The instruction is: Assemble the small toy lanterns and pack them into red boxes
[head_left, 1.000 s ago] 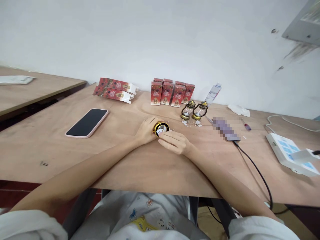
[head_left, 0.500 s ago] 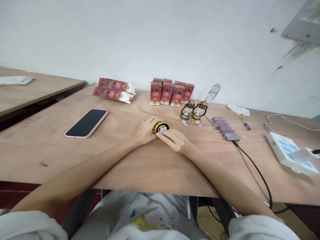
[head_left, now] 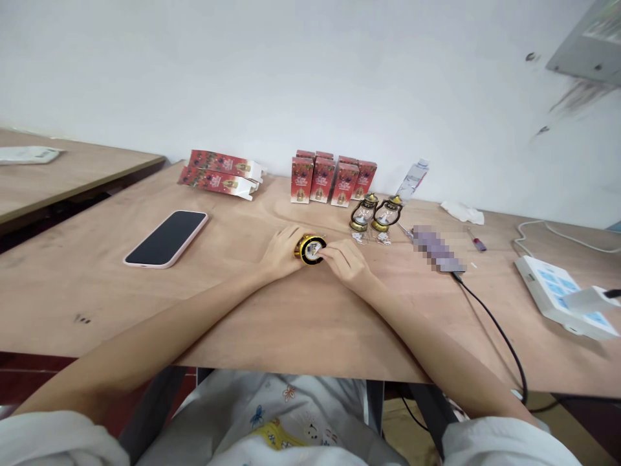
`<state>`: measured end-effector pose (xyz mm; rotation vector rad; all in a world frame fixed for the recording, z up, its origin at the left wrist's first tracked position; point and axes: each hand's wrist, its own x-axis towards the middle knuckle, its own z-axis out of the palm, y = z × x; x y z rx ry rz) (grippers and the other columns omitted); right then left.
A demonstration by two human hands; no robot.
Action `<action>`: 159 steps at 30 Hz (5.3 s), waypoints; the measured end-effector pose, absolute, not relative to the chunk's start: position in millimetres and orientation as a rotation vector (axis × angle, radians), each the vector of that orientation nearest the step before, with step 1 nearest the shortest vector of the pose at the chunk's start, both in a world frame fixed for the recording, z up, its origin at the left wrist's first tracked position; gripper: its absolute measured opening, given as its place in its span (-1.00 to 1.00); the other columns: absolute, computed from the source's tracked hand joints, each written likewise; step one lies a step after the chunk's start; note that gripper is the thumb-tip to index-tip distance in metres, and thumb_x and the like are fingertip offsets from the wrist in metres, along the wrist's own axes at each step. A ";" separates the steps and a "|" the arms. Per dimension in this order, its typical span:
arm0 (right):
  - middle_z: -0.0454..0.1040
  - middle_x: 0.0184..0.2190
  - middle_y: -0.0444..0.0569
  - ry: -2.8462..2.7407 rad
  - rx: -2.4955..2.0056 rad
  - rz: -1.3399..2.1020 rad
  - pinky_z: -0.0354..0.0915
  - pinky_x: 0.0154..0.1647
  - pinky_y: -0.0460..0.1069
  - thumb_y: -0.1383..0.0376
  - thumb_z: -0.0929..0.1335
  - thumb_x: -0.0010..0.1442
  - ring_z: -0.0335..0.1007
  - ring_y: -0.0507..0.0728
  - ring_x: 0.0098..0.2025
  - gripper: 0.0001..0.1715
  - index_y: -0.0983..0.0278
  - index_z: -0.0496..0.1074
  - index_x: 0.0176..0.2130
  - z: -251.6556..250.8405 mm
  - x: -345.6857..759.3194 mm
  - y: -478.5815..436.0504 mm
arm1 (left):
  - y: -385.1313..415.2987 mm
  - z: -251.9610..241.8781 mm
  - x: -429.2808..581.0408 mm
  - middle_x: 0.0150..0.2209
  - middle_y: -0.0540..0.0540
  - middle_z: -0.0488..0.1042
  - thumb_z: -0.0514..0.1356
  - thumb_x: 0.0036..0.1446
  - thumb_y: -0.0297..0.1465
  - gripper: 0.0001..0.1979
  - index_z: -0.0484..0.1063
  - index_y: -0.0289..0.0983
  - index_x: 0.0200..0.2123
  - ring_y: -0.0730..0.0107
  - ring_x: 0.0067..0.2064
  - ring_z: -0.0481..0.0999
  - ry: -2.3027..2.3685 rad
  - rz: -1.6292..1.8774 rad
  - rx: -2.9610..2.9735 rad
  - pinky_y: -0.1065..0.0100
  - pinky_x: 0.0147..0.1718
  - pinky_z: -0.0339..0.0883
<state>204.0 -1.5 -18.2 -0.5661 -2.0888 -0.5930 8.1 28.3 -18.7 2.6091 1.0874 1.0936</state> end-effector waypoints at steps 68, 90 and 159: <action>0.34 -0.08 -0.09 -2.721 -0.599 0.868 0.02 0.13 0.06 0.02 0.48 -0.01 0.26 0.12 0.04 -0.52 0.10 0.50 -0.09 -5.4 166.9 -44.1 | 41.1 -23.5 4.5 -0.14 -0.08 0.51 0.31 -0.06 -0.30 -0.62 0.35 -0.22 -0.14 0.23 -0.11 0.48 1.217 1.340 2.298 0.22 -0.09 0.35; 0.40 -0.33 -0.07 -1.809 -0.683 0.563 0.34 -0.16 0.00 0.19 0.42 0.15 0.38 0.04 -0.27 -0.83 0.25 0.45 -0.39 -16.0 162.8 -38.6 | 33.5 -18.5 4.5 -0.17 -0.08 0.48 0.22 -0.01 -0.47 -0.70 0.34 -0.26 -0.15 0.30 -0.14 0.46 1.181 1.305 2.387 0.32 -0.16 0.33; 0.57 -0.24 0.07 -2.090 -0.543 -0.757 0.39 -0.21 0.01 0.51 0.24 0.26 0.46 0.11 -0.22 -0.75 0.31 0.47 -0.20 -18.7 188.1 -17.6 | 29.5 -19.4 4.3 -0.11 -0.11 0.47 0.16 0.14 -0.33 -0.72 0.34 -0.25 -0.06 0.24 -0.07 0.43 1.048 1.089 2.718 0.22 -0.12 0.28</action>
